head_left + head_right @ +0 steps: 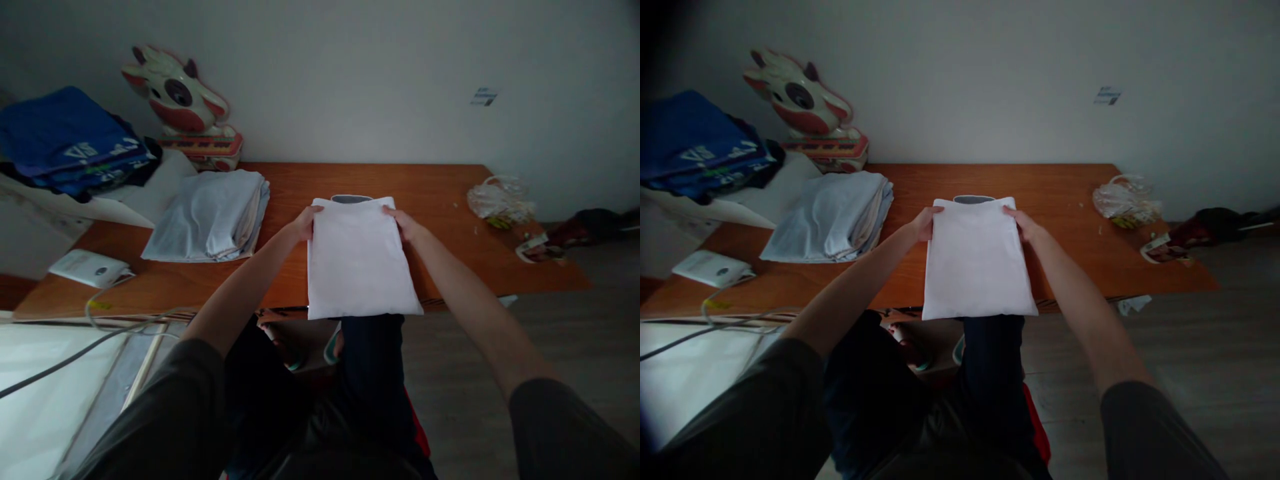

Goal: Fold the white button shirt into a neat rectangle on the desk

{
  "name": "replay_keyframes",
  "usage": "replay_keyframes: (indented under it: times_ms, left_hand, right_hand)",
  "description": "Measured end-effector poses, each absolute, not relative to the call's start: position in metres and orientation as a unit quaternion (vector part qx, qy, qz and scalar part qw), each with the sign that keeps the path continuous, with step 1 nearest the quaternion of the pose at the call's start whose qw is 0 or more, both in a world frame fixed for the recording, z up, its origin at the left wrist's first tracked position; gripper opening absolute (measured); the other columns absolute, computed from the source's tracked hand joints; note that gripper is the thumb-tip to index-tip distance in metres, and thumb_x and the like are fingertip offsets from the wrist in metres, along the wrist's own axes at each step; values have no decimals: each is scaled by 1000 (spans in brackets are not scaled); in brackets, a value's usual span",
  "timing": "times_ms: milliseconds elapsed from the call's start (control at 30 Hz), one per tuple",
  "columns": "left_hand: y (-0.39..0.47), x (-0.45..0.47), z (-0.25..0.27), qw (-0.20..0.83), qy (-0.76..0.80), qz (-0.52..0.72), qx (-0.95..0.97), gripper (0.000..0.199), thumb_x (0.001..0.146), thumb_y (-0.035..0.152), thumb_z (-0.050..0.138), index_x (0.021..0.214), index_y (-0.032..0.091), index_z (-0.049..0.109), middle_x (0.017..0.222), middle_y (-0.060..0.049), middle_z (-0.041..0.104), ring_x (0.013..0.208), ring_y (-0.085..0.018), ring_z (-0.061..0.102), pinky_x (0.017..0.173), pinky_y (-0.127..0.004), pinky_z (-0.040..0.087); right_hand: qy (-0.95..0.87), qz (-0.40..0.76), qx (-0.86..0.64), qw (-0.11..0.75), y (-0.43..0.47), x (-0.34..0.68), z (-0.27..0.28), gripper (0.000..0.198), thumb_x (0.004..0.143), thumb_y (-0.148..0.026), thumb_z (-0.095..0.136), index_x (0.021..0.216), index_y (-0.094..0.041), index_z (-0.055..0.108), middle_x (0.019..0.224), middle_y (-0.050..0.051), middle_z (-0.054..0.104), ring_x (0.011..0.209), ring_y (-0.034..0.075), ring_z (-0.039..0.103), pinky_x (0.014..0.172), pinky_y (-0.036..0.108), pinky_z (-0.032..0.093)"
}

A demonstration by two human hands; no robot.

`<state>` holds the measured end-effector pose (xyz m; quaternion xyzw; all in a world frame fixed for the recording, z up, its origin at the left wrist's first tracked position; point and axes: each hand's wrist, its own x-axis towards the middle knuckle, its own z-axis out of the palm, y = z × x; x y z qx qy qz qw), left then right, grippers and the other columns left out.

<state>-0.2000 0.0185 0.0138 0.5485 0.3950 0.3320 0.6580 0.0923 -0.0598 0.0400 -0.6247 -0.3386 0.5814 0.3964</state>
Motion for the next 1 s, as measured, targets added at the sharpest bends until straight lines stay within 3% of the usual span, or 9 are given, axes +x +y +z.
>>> replay_keyframes:
  times_ms: [100, 267, 333, 533, 667, 767, 833, 933, 1000]
  left_hand:
    - [19, -205, 6, 613, 459, 345, 543, 40, 91, 31, 73, 125, 10, 69, 112, -19, 78, 112, -33, 72, 100, -52, 59]
    - [-40, -235, -5, 429, 513, 419, 614, 78, 86, 24, 81, 155, 16, 44, 145, -19, 65, 111, -26, 72, 93, -43, 63]
    - [-79, -246, -9, 362, 519, 382, 673, 82, 87, 28, 83, 157, 20, 43, 150, -18, 60, 110, -27, 72, 94, -45, 62]
    - [-133, -246, -7, 164, 503, 248, 812, 43, 98, 13, 63, 139, 26, 63, 159, -10, 52, 127, -30, 66, 106, -48, 58]
    - [-134, -227, 21, 75, 495, 231, 834, 33, 99, 11, 59, 128, 23, 70, 155, -11, 57, 129, -32, 63, 105, -50, 55]
    - [-166, -199, 37, 95, 398, 194, 892, 22, 103, 17, 54, 114, 21, 73, 117, -9, 75, 110, -27, 69, 100, -46, 55]
    - [-199, -178, 33, 112, 334, 166, 921, 21, 104, 25, 55, 111, 19, 73, 108, -9, 76, 109, -27, 69, 101, -45, 54]
    - [-244, -156, 7, 89, 351, 169, 917, 38, 105, 40, 57, 135, 18, 68, 137, -15, 70, 135, -30, 61, 117, -48, 46]
    - [-264, -152, -13, 60, 376, 167, 910, 57, 104, 42, 60, 156, 20, 54, 162, -15, 53, 155, -32, 43, 129, -50, 34]
  right_hand:
    - [-405, 540, -616, 405, -60, 104, 30, 34, 92, -41, 78, 117, -20, 70, 112, 13, 81, 113, 30, 73, 109, 53, 58]
    - [-530, 351, -647, 420, -111, 121, 15, 94, 83, -38, 84, 163, -25, 38, 148, 16, 65, 133, 33, 65, 118, 58, 50]
    - [-598, 302, -643, 373, -142, 122, 6, 102, 84, -42, 84, 169, -27, 30, 157, 18, 56, 142, 37, 58, 122, 61, 46]
    - [-721, 169, -631, 232, -181, 104, -15, 50, 97, -22, 59, 146, -24, 66, 172, 10, 35, 161, 35, 35, 134, 57, 32]
    - [-750, 65, -629, 195, -183, 79, 4, 55, 100, -17, 49, 152, -28, 62, 180, 3, 20, 163, 41, 28, 132, 70, 28]
    - [-795, 28, -587, 153, -185, 51, 18, 60, 103, -18, 47, 159, -37, 54, 182, -5, 15, 165, 41, 22, 132, 73, 24]
    - [-823, 34, -555, 113, -181, 35, 14, 58, 107, -25, 44, 162, -41, 49, 182, -7, 18, 166, 39, 19, 132, 72, 20]
    - [-822, 43, -565, 60, -165, 24, -7, 55, 110, -43, 42, 165, -45, 41, 181, -6, 21, 167, 44, 14, 127, 84, 10]
    - [-806, 42, -589, 45, -154, 23, -22, 57, 110, -50, 41, 167, -47, 37, 181, -5, 20, 166, 47, 12, 122, 89, 6]
